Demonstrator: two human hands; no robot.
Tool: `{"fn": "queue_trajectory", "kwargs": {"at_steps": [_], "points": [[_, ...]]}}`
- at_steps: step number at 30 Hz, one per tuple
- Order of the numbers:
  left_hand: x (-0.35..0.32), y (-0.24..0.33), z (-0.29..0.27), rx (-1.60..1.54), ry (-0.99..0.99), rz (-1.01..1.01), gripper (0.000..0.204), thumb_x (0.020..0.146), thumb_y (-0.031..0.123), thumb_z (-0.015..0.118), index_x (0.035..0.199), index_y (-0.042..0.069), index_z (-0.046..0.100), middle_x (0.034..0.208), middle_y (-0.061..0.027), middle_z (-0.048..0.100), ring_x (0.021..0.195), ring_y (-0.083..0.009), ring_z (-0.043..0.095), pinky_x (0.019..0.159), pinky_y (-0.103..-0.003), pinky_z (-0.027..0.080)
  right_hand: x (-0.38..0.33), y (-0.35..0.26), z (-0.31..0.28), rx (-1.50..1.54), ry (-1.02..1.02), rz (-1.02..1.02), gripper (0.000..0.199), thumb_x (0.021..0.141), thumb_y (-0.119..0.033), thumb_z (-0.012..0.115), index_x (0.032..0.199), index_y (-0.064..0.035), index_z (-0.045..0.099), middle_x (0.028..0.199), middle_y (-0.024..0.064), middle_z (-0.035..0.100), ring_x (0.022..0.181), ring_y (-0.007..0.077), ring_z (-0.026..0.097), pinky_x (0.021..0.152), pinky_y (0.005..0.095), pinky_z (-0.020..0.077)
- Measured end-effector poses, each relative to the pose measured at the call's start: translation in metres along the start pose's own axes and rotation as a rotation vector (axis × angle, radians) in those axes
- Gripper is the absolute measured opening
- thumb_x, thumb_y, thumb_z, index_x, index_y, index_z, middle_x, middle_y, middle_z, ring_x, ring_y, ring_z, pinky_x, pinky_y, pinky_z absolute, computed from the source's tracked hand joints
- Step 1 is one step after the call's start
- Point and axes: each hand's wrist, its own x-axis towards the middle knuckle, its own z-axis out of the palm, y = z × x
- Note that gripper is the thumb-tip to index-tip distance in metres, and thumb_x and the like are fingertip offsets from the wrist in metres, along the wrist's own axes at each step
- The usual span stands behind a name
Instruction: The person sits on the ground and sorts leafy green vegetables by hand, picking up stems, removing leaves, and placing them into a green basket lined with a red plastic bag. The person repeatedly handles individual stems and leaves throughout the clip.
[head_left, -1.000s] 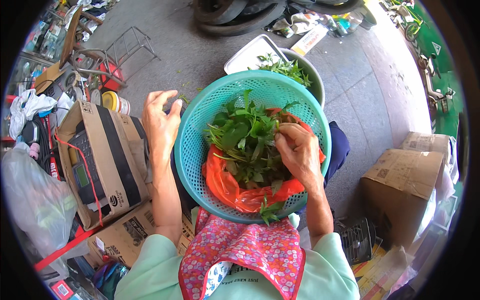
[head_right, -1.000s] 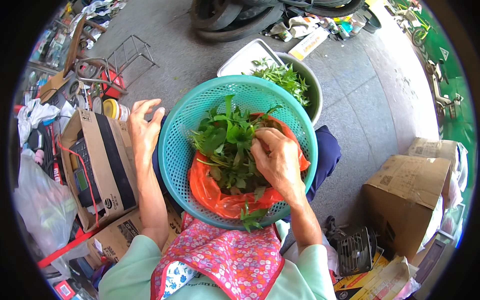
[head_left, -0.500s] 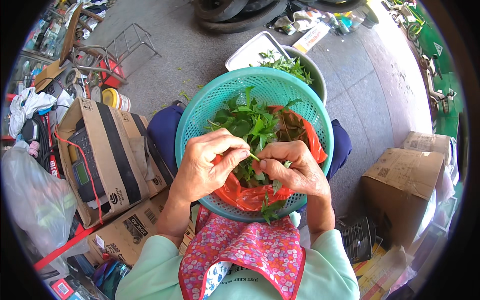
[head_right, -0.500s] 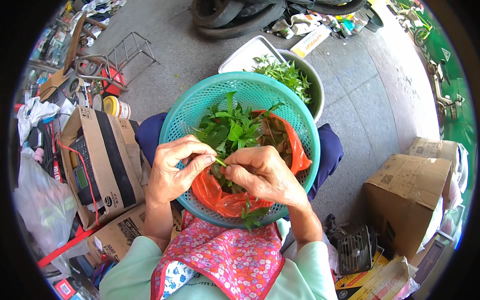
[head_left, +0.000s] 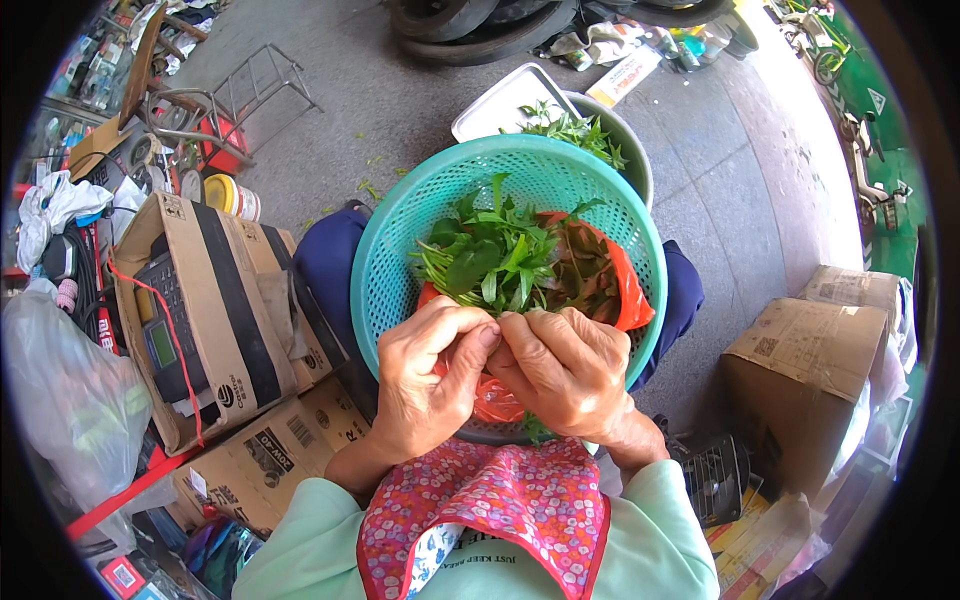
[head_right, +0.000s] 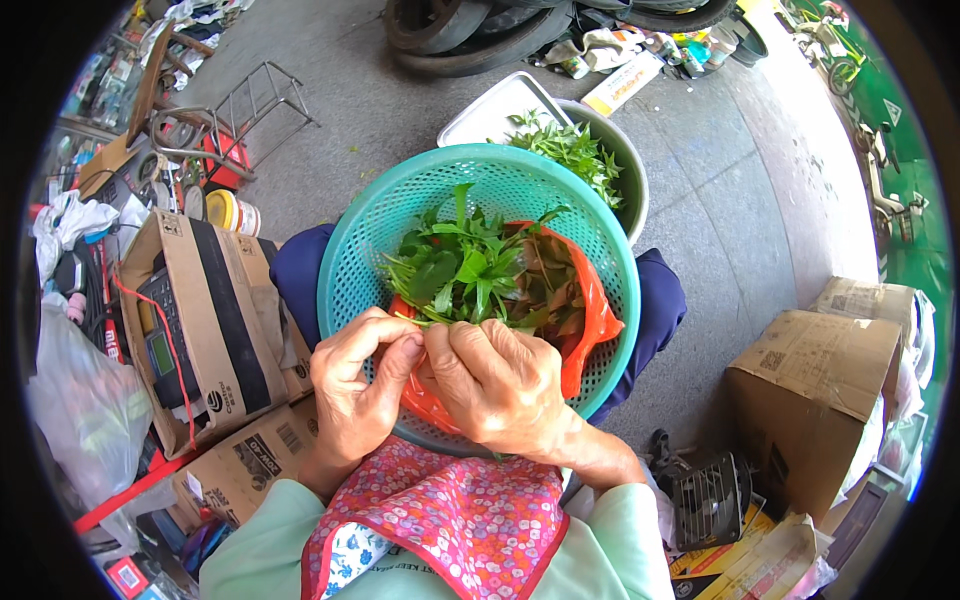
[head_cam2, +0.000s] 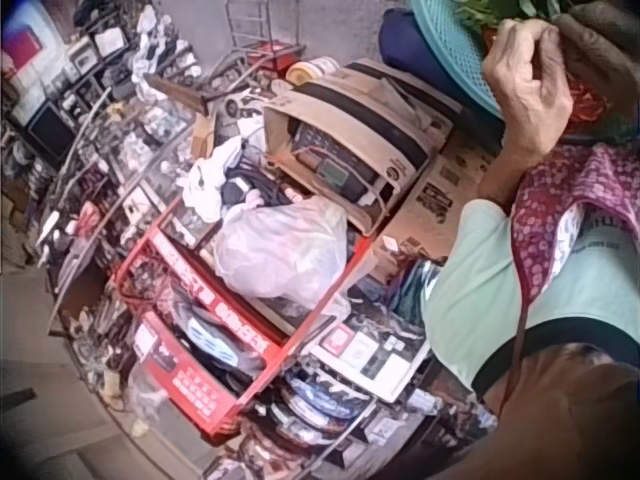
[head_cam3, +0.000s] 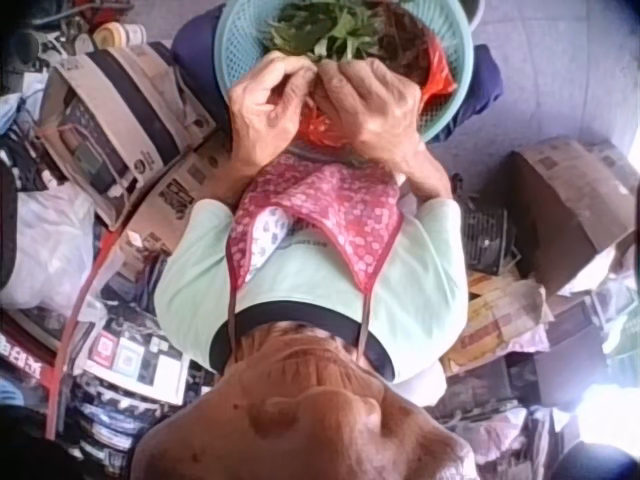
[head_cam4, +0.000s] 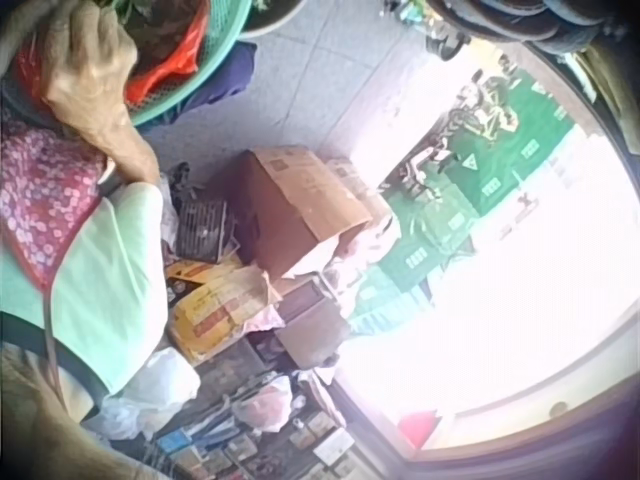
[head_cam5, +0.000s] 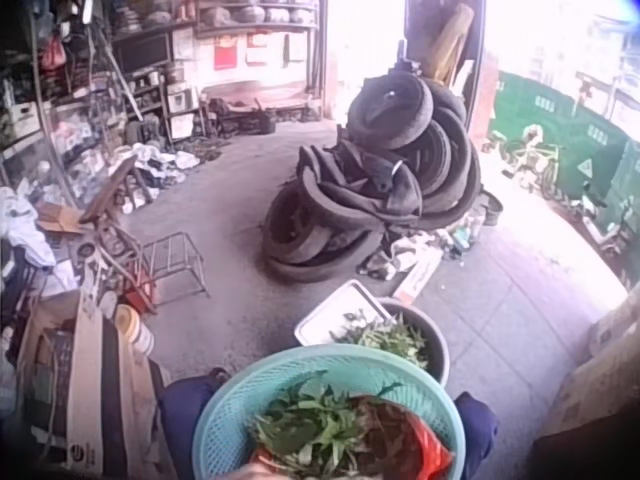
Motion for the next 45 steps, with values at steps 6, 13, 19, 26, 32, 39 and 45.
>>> {"fn": "queue_trajectory", "kwargs": {"at_steps": [6,13,19,26,32,39,45], "points": [[0.003,-0.004,-0.005,-0.642,-0.126,-0.376,0.013,0.096,0.01,0.063,0.097,-0.003,0.066,0.082,-0.0017,0.064,0.073,-0.0063,0.055,0.065,-0.022,0.045,0.012,0.001,-0.011,0.079,0.122,0.045,0.028,0.068,-0.002,0.077,0.094,0.001,0.067,0.077,0.0055,0.063,0.058,0.0156,0.061,0.051,0.027,0.0524],[-0.004,-0.026,-0.021,-0.479,-0.005,-0.397,0.014,0.094,0.011,0.066,0.098,-0.002,0.068,0.083,-0.0024,0.066,0.071,-0.0062,0.059,0.061,-0.02,0.045,0.027,0.016,-0.043,0.181,0.648,0.393,0.02,0.073,0.01,0.056,0.086,0.0033,0.07,0.07,0.0116,0.067,0.056,0.0162,0.061,0.051,0.0273,0.0506],[0.001,-0.066,-0.068,-0.108,0.471,-0.268,0.013,0.09,0.013,0.069,0.095,0.0,0.07,0.077,-0.0012,0.065,0.066,-0.0045,0.053,0.06,-0.019,0.04,0.035,0.084,-0.063,0.109,1.188,0.308,0.022,0.088,0.002,0.054,0.102,0.0142,0.067,0.077,0.0233,0.069,0.066,0.0255,0.068,0.065,0.0342,0.0585],[0.041,-0.117,-0.08,0.188,0.52,-0.092,0.026,0.084,-0.006,0.069,0.109,0.0,0.07,0.086,-0.0008,0.063,0.069,-0.0026,0.053,0.059,-0.019,0.043,0.022,0.124,-0.011,0.003,0.513,0.512,0.038,0.079,0.003,0.072,0.116,-0.0053,0.07,0.085,0.0093,0.073,0.073,0.0124,0.069,0.067,0.0271,0.0549],[0.037,-0.093,-0.063,0.489,0.523,0.0,0.018,0.085,-0.002,0.067,0.101,0.002,0.072,0.081,-0.0072,0.062,0.064,-0.0127,0.056,0.059,-0.029,0.047,0.011,0.055,0.006,0.074,0.012,0.311,0.018,0.075,-0.003,0.075,0.092,-0.0051,0.069,0.083,0.0099,0.071,0.069,0.0237,0.069,0.063,0.0338,0.0574],[0.01,-0.092,-0.015,0.54,-0.261,0.099,0.009,0.081,0.001,0.069,0.09,0.0,0.07,0.085,-0.0122,0.065,0.075,-0.0277,0.064,0.067,-0.037,0.053,-0.042,0.063,0.054,0.093,-0.631,0.422,0.04,0.073,-0.021,0.077,0.107,-0.0047,0.062,0.097,0.0135,0.064,0.093,0.0352,0.064,0.076,0.0443,0.0538],[-0.005,-0.114,0.0,0.692,-0.328,0.108,0.01,0.075,0.001,0.069,0.085,-0.002,0.068,0.089,-0.012,0.058,0.086,-0.0291,0.06,0.071,-0.04,0.052,-0.036,0.068,0.037,0.138,-0.724,0.506,0.051,0.075,-0.019,0.076,0.121,-0.0029,0.06,0.111,0.0157,0.062,0.1,0.0343,0.063,0.084,0.0441,0.0512]]}}
